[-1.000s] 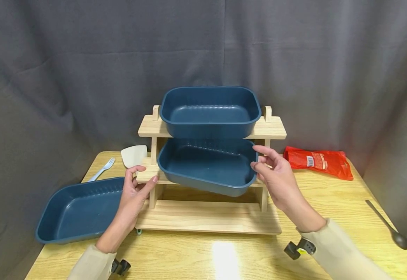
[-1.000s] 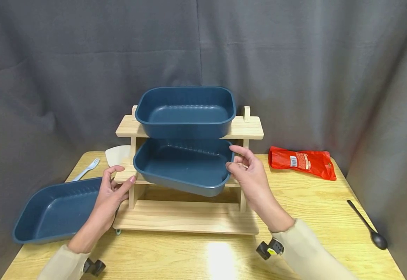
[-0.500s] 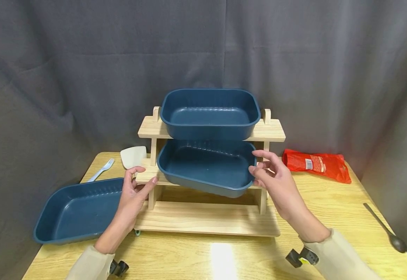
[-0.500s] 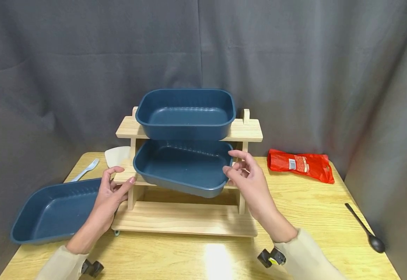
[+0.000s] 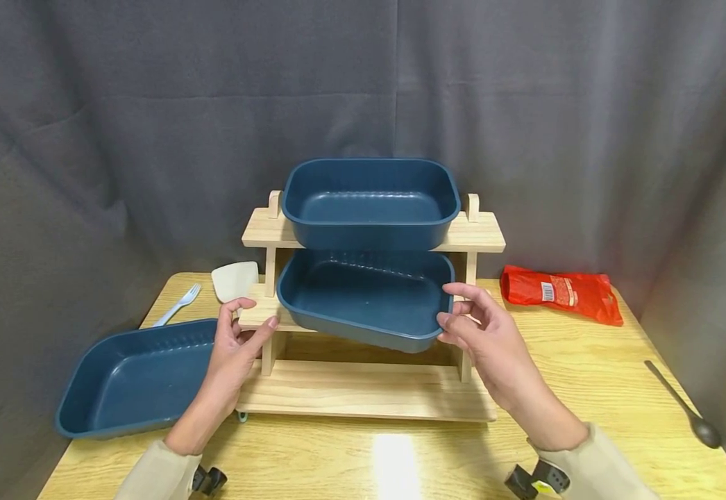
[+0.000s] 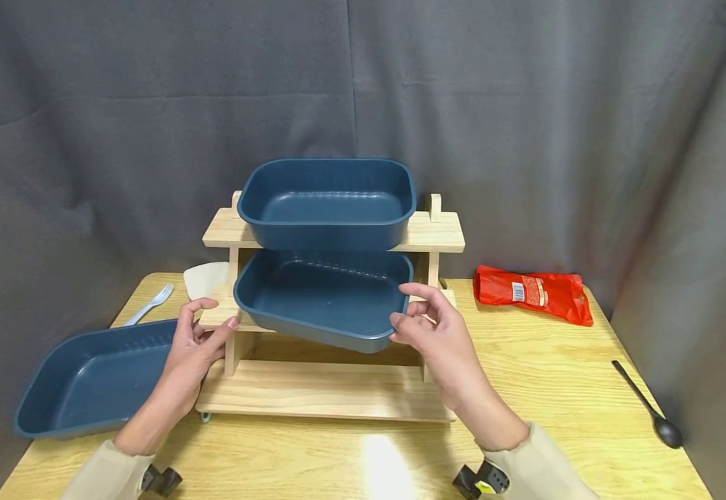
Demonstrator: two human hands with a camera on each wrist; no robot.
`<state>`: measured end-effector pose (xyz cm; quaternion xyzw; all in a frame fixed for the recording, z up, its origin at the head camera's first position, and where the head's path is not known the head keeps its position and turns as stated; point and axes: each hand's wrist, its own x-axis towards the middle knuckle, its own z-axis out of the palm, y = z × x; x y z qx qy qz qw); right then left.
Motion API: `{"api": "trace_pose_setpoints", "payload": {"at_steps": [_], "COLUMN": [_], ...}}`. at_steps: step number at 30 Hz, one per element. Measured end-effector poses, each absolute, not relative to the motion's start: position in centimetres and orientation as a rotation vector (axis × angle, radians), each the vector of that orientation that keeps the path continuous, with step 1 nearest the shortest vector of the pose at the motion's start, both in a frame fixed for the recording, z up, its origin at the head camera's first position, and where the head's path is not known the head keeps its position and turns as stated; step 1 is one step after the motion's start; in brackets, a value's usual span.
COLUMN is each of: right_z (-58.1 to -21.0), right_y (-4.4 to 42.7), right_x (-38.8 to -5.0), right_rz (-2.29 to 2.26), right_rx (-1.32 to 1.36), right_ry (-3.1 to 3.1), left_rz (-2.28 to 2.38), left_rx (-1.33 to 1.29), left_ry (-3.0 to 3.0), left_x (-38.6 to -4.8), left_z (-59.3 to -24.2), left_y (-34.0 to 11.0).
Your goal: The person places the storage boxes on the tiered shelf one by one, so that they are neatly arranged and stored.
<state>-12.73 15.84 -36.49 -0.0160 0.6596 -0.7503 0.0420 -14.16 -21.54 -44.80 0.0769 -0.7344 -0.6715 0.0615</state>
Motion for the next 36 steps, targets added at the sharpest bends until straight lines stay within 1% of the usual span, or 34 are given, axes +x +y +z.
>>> {"api": "trace_pose_setpoints", "payload": {"at_steps": [11,21,36], "right_z": [-36.2,-36.2,-35.7], "right_y": [16.7,17.4,18.2], "right_x": [-13.4,-15.0,-16.4], "right_rz": [-2.258,-2.231,-2.168], "right_rx": [-0.041,-0.115,-0.137], "right_ry": [2.038,2.058,2.061], "left_rz": [-2.033,-2.032,-2.034], "left_rx": [0.226,0.228,0.218], "left_ry": [-2.206,-2.211,-2.218], "left_x": [-14.1,-14.1,-14.0], "left_z": [-44.9,-44.9,-44.8], "left_y": [-21.5,-21.6,-21.6]}}
